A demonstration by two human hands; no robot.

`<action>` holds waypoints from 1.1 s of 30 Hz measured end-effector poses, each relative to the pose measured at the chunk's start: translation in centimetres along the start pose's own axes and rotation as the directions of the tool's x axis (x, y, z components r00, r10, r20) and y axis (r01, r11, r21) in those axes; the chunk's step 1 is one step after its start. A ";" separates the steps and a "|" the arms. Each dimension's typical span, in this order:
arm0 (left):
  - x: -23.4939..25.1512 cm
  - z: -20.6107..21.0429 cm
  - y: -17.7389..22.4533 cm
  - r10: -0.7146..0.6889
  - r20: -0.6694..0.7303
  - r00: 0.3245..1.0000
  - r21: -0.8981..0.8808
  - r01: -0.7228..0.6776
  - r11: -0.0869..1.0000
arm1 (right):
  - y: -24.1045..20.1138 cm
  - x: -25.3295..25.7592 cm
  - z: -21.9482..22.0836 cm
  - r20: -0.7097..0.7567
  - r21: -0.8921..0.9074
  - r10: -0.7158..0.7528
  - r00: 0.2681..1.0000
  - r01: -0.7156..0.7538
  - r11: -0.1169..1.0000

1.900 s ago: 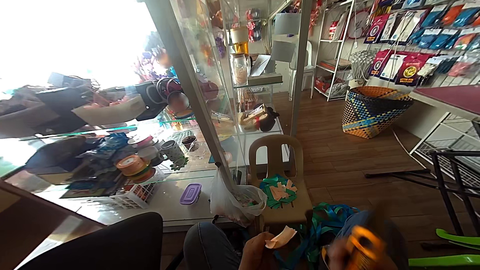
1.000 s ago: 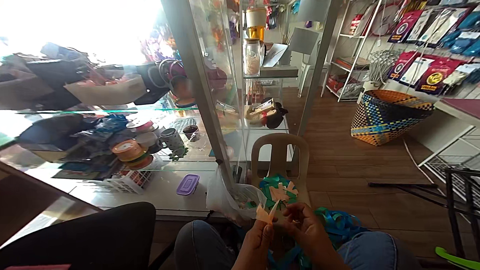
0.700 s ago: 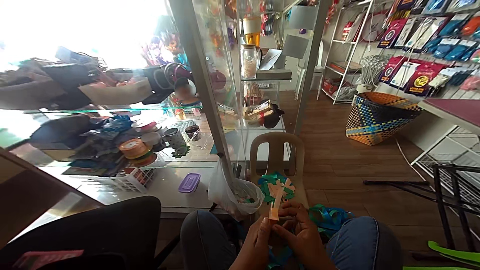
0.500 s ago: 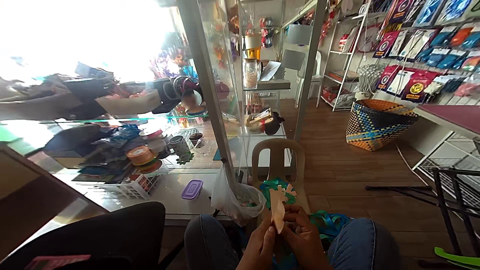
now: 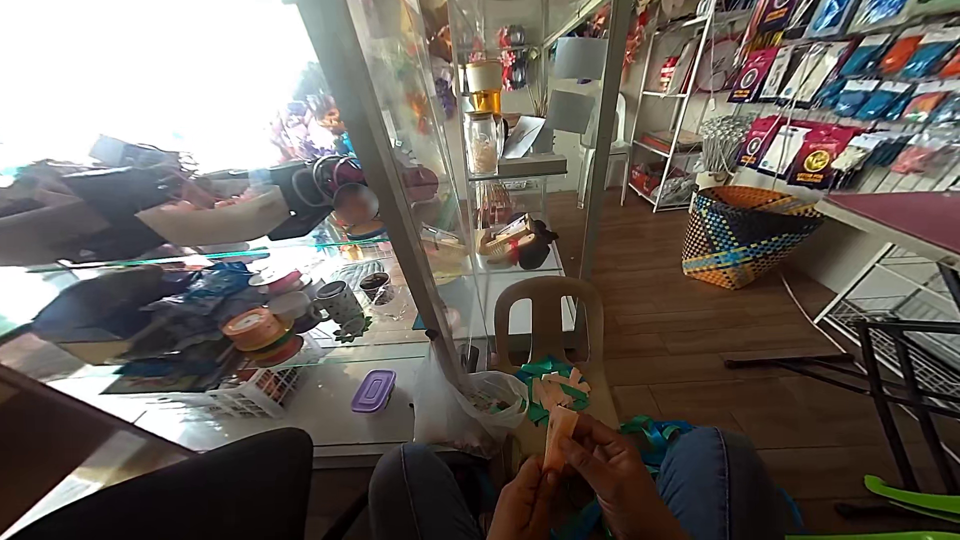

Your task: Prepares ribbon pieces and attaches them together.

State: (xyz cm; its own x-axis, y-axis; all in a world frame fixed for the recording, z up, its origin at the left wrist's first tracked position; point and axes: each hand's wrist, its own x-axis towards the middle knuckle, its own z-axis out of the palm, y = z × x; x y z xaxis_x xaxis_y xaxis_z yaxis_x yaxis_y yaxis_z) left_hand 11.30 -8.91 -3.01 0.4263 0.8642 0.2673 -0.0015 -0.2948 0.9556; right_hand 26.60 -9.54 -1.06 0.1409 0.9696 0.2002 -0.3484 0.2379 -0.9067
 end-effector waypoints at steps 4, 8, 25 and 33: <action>0.1 0.1 -0.2 0.013 0.008 1.000 -0.016 -0.013 1.000 | -0.6 0.1 -0.1 0.020 0.091 0.115 0.993 -0.116 0.989; 0.0 0.0 -0.2 -0.006 0.043 0.999 -0.023 0.006 1.000 | -1.5 0.0 0.1 -0.055 0.094 0.150 0.987 -0.144 0.985; 0.0 -0.2 1.8 0.096 0.134 0.986 -0.075 -0.086 0.993 | -3.0 -1.7 -0.2 0.086 -0.337 -0.268 0.960 0.281 0.898; -0.4 0.5 2.1 0.118 0.048 0.992 0.076 -0.121 0.990 | -3.1 -2.3 0.0 0.128 -0.361 -0.335 0.933 0.359 0.861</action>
State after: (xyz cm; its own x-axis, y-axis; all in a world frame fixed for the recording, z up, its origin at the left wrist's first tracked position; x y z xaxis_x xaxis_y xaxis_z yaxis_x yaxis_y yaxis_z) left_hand 11.58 -10.04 -1.20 0.4662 0.8027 0.3718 0.0151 -0.4275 0.9039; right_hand 27.35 -12.48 1.29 0.1292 0.8327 0.5384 0.0857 0.5316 -0.8427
